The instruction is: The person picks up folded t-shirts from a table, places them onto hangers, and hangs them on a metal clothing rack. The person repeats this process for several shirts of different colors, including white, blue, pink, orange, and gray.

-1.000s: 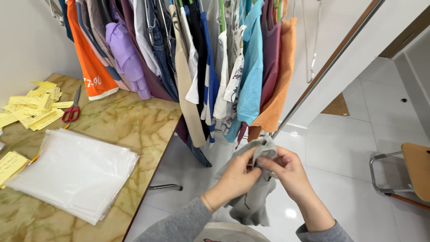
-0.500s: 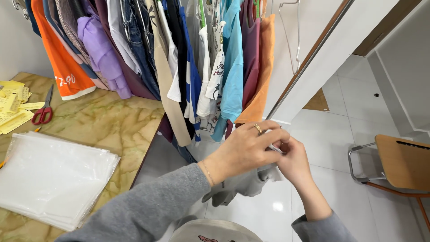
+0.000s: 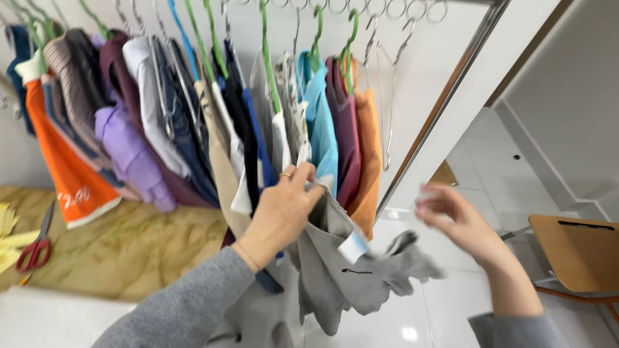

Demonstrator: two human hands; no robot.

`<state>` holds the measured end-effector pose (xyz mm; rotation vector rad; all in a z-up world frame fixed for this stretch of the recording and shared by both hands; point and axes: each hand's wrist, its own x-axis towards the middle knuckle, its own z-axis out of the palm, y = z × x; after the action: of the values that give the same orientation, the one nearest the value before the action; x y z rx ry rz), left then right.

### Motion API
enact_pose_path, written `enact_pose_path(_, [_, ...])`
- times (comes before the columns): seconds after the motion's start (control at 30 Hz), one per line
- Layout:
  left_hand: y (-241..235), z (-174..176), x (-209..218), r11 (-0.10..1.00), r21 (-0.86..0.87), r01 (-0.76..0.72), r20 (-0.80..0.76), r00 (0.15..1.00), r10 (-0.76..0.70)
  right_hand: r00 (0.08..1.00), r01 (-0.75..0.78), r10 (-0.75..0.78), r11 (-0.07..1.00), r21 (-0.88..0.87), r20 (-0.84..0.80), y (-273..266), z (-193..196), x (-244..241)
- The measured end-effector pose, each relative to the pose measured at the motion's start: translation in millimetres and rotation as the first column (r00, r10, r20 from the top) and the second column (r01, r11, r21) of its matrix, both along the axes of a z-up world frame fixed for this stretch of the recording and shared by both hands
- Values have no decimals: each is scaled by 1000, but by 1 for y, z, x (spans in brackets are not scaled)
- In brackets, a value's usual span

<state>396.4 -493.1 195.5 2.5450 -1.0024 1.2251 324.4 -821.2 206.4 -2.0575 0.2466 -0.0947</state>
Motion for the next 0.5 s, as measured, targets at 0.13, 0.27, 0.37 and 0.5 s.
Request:
enact_pose_path(0.13, [-22,22,16,984,-87,154,-195,966,-169,961,209,-215,976,53,175,5,13,107])
enact_pose_path(0.27, [-32,36,27,972,-112,204,-261,938,-227,954,300,-298,950,-91,36,-14,-39,225])
enact_pose_path(0.37, [-30,33,39,959,-87,271,-315,905,-284,925,363,-372,924,116,70,30,1,213])
enact_pose_path(0.5, [-28,24,52,946,-119,301,-300,897,-324,912,355,-372,927,124,171,32,9,195])
